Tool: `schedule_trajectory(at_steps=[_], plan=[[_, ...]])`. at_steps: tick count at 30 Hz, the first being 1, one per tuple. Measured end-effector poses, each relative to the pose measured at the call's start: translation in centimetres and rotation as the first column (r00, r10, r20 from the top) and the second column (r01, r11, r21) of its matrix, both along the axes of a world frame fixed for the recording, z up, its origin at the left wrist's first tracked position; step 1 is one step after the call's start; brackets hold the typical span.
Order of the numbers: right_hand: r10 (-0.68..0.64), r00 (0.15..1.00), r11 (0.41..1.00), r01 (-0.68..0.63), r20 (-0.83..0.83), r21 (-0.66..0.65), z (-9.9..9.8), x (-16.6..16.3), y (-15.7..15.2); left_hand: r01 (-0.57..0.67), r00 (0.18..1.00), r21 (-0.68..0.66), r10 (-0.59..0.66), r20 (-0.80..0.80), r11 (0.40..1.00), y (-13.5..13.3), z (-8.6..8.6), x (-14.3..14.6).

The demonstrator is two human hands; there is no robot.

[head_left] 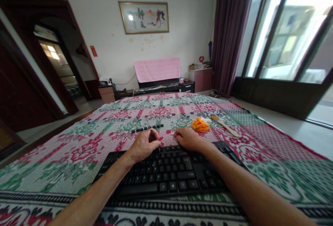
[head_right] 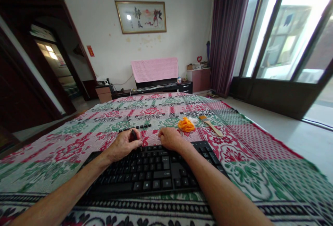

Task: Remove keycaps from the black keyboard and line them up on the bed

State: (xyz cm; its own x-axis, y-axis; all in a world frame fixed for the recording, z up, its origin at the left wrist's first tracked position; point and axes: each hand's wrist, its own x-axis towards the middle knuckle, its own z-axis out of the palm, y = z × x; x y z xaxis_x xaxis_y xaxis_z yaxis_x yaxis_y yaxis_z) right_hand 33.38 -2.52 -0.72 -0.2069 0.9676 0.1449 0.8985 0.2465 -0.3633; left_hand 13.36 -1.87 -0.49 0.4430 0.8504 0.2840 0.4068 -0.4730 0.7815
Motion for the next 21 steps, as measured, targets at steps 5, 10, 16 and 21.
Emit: schedule_trajectory(at_steps=[5, 10, 16, 21], plan=[[0.008, 1.000, 1.000, -0.008, -0.005, 0.006, -0.2, 0.1, 0.1, 0.012, 0.996, -0.089, -0.004, 0.089, 0.996, 0.1, -0.3, 0.1], [0.016, 1.000, 1.000, -0.016, -0.002, 0.018, 0.0, 0.1, 0.1, 0.017, 0.992, -0.107, -0.004, 0.126, 0.994, -0.1, 0.0, -0.1], [0.064, 0.996, 0.997, -0.061, -0.066, 0.041, 0.5, -0.1, -0.4, -0.053, 0.990, -0.012, 0.054, 0.126, 0.999, 0.1, 0.4, -0.9], [0.279, 0.948, 0.956, -0.261, -0.152, 0.130, 1.0, -1.4, -1.3, -0.058, 0.995, 0.053, 0.054, 0.084, 0.997, 0.0, 0.4, -1.0]])
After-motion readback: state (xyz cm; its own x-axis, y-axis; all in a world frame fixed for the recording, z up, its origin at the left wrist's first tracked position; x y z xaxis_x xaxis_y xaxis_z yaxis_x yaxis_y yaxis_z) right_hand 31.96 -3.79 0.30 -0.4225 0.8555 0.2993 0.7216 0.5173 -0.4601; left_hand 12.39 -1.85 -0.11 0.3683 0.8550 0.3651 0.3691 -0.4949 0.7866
